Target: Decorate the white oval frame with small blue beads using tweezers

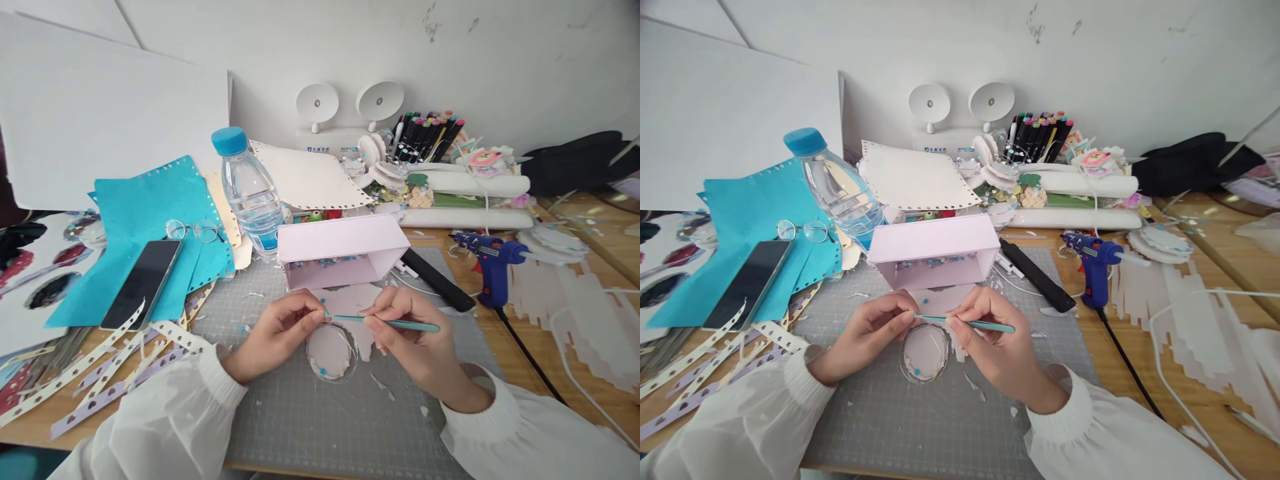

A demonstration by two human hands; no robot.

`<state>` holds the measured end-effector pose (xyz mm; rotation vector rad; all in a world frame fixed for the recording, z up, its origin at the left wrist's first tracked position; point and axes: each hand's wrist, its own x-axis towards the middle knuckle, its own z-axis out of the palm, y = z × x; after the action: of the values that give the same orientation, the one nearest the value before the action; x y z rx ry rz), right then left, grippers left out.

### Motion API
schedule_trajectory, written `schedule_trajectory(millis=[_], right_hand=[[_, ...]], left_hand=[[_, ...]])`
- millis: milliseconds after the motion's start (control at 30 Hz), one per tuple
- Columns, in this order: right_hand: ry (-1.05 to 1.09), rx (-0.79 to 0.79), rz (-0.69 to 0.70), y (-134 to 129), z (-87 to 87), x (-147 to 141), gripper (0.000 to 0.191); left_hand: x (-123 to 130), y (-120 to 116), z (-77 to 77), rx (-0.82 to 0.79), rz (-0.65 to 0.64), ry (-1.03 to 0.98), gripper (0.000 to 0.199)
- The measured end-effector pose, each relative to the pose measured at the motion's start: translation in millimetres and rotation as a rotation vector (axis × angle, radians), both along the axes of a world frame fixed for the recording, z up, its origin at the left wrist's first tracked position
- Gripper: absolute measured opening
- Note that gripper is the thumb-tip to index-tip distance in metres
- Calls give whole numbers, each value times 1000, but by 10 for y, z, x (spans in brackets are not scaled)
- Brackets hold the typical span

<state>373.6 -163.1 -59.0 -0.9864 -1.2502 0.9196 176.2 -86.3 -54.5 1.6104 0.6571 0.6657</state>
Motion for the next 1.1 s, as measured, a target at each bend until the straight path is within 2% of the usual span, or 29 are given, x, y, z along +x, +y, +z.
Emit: schedule_trajectory(millis=[400,733,933,1100], right_hand=[[-25,-7,-14,18,3,0,13],[-1,-12,-34,42,2,5,13],[-140,124,-89,35,-1,-11,14],[-197,174,-113,30,21,-26,15]], left_hand=[[-18,-14,-30,31,-16,-21,21],[7,-13,-16,55,43,-25,15],[6,-7,-27,65,53,-26,15],[-8,0,-30,73,71,-23,16]])
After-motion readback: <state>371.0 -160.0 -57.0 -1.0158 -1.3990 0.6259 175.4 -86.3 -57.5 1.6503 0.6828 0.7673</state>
